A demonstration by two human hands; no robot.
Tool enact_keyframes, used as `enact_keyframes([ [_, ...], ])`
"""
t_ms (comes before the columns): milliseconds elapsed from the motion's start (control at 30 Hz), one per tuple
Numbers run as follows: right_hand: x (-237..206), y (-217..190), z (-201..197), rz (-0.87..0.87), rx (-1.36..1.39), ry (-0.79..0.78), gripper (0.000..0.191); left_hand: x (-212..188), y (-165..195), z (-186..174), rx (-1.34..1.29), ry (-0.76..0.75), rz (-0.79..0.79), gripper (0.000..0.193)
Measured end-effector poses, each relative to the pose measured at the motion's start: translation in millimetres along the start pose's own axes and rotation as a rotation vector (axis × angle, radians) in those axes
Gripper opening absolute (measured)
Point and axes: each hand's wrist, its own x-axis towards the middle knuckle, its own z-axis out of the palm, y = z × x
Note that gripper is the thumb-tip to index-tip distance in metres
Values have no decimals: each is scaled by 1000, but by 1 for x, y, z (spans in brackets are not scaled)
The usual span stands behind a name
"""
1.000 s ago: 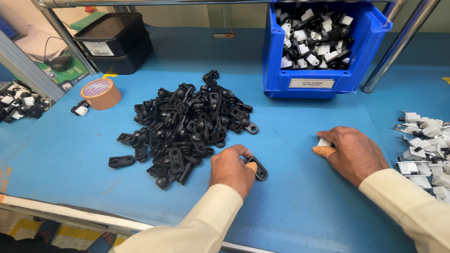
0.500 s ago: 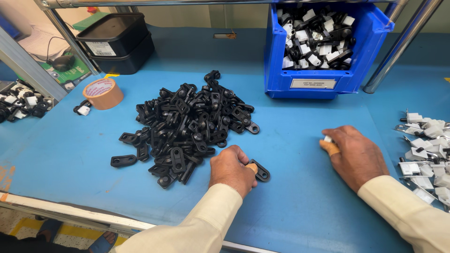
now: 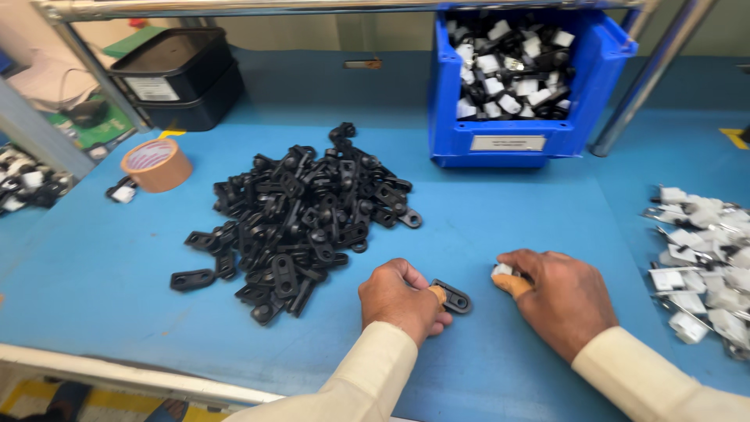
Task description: The person sits at a factory workbench assembling small plastic parts. They pick a black plastic bracket and a white plastic fitting, press the fitting into the bracket by hand, and place the assembled unit aside, repeating the cycle with new parts from the piles and bin on the bench.
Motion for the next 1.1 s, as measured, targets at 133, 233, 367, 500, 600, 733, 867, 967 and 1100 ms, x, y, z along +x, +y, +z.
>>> enact_keyframes([
  [133, -13, 14, -12, 205, 538, -55, 32, -8, -1, 33, -86, -20, -43, 14],
  [233, -23, 18, -11, 210, 753, -125, 28, -16, -1, 49, -73, -54, -38, 15],
  [367, -29, 21, -12, 174, 520, -111, 29, -21, 9, 53, 113, -138, 1, 12],
  [500, -34, 22, -15, 51, 314, -50, 34, -18, 28, 51, 486, -269, 32, 16],
  [600, -38, 22, -13, -44, 208, 31, 35, -16, 33, 52, 590, -360, 38, 18],
  [733, -41, 26, -9, -220, 165, 137, 32, -12, 27, 56, 424, -351, -1, 13],
  [867, -32, 37, -15, -387, 174, 106, 26, -2, 23, 61, 290, -337, -46, 8],
  [967, -25, 40, -23, -467, 149, 6, 29, 1, 20, 67, 333, -329, 24, 9],
  [1100, -27, 35, -35, -244, 61, -192, 33, -7, 4, 71, 312, -298, 33, 11],
])
